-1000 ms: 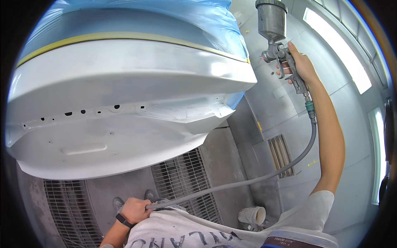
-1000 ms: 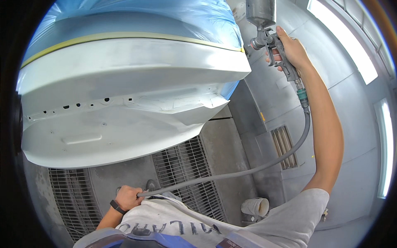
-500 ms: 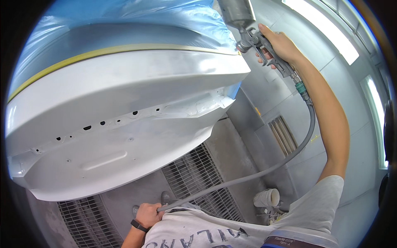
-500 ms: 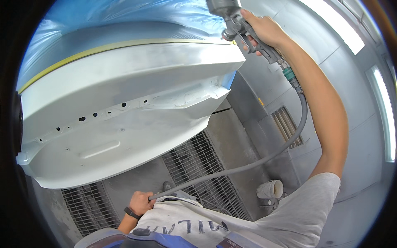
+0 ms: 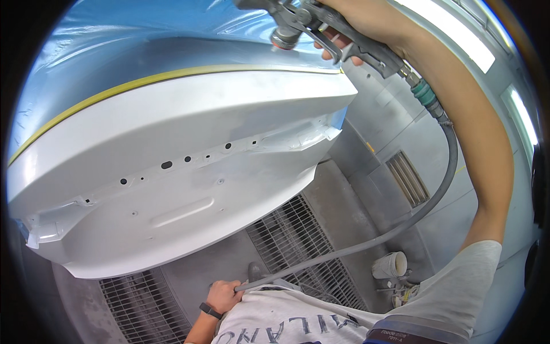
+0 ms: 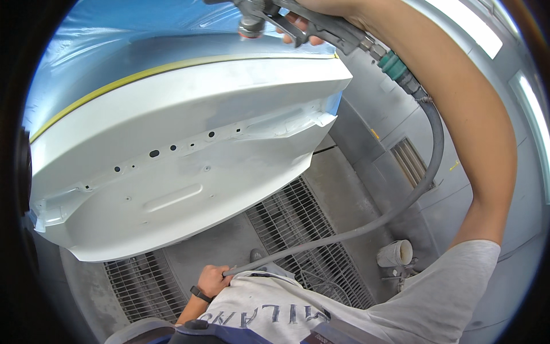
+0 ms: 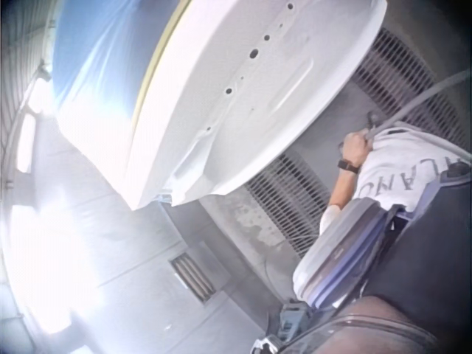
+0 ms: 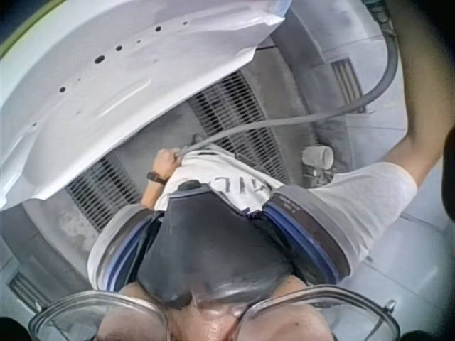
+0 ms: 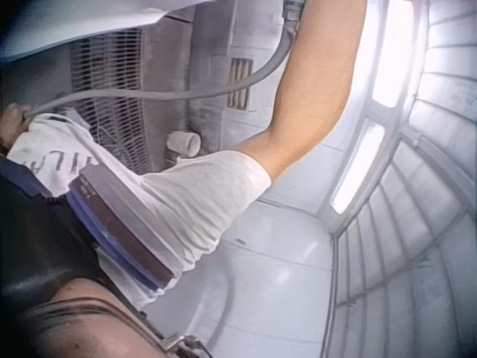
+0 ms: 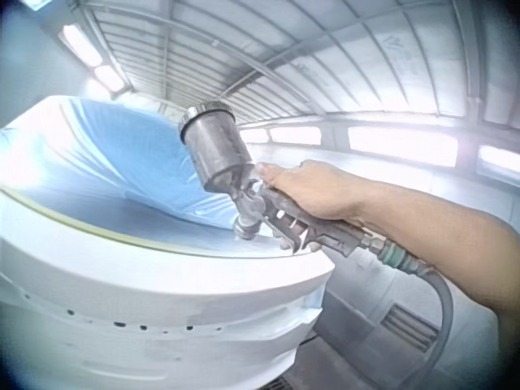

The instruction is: The person uses a spray gun to apply white paint to a car hood and a long trim piece inside a paint booth. The hood is partially masked with blue plastic and yellow tape. The person moves the spray gun in steady passes across the surfaces and briefly adjusts the masking tape on the hood.

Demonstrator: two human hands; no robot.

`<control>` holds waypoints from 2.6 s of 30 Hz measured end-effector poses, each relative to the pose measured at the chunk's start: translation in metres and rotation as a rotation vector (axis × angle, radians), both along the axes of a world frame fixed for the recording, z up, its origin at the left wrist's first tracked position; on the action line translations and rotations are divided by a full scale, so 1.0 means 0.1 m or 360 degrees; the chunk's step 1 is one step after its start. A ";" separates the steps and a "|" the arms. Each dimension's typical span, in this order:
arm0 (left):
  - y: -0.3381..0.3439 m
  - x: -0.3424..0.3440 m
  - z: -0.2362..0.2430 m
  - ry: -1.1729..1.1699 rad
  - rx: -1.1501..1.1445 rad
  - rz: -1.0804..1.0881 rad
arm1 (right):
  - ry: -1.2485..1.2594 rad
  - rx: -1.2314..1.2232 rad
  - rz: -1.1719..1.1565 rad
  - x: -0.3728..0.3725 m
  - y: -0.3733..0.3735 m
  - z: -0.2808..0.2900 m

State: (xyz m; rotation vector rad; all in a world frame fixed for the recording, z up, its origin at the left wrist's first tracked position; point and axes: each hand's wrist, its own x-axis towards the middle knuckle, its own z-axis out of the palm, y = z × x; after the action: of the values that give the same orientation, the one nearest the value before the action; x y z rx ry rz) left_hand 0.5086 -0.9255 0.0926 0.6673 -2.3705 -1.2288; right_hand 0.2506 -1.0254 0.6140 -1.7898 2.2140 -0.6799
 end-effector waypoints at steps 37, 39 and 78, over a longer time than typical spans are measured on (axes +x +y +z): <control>0.17 -0.90 0.11 -0.0192 0.0085 -0.0045 | -0.0189 -0.0427 -0.0720 -3.45 0.56 -0.46; 0.16 -0.87 0.11 -0.0222 0.0073 -0.0023 | -0.0014 -0.0402 -0.0827 -3.49 0.52 -0.49; 0.16 0.37 -0.34 -0.0396 0.0155 -0.0052 | -0.0641 -0.0038 0.0038 -0.19 0.70 -0.31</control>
State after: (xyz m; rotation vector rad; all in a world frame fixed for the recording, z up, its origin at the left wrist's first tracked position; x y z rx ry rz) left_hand 0.5459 -0.9093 0.0583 0.8604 -2.5423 -1.3521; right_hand 0.2321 -0.9557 0.5834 -1.5228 1.9196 -0.9674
